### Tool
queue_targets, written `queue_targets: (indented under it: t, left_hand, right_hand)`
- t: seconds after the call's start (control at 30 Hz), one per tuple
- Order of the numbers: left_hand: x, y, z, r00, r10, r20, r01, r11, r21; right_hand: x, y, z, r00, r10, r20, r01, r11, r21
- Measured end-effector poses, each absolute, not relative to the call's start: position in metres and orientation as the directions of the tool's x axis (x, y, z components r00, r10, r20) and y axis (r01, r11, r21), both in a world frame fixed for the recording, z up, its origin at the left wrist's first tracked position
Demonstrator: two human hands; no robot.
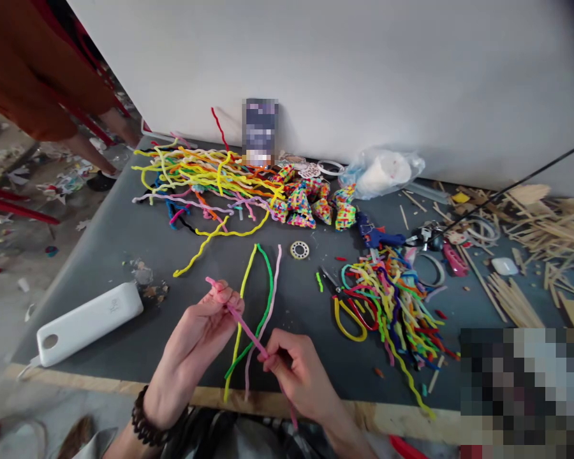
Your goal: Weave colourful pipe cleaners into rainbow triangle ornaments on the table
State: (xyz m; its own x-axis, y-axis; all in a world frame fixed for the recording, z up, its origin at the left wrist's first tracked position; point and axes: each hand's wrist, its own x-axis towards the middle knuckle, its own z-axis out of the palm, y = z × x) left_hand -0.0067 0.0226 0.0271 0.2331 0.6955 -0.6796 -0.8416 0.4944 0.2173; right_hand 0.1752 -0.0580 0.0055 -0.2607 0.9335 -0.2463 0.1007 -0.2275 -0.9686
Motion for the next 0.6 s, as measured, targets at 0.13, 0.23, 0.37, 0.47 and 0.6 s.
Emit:
queue_targets:
  t: [0.13,0.23,0.37,0.47,0.6]
  left_hand:
    - [0.0,0.025,0.032,0.262,0.677,-0.688,-0.924,0.381,0.023]
    - [0.0,0.023,0.032,0.257,0.72,-0.645,-0.924,0.379,0.054]
    - [-0.003,0.017,0.021,0.155,0.738,-0.657,-0.798,0.486,0.357]
    - [-0.003,0.013,0.011,-0.082,0.84,-0.536,-0.677,0.348,0.649]
    - [-0.001,0.009,0.008,-0.208,0.913,-0.352,-0.402,0.249,0.881]
  right_hand:
    - [0.167,-0.061,0.004,-0.286,0.949,-0.129,0.082,-0.109,-0.991]
    - [0.168,-0.06,0.004,-0.224,0.956,-0.189,0.101,-0.17,-0.98]
    - [0.178,-0.059,0.002,-0.167,0.942,-0.291,0.323,-0.227,-0.919]
    - [0.183,-0.061,0.001,-0.163,0.941,-0.297,0.432,-0.202,-0.879]
    - [0.182,-0.069,0.001,-0.137,0.964,-0.228,0.537,-0.121,-0.835]
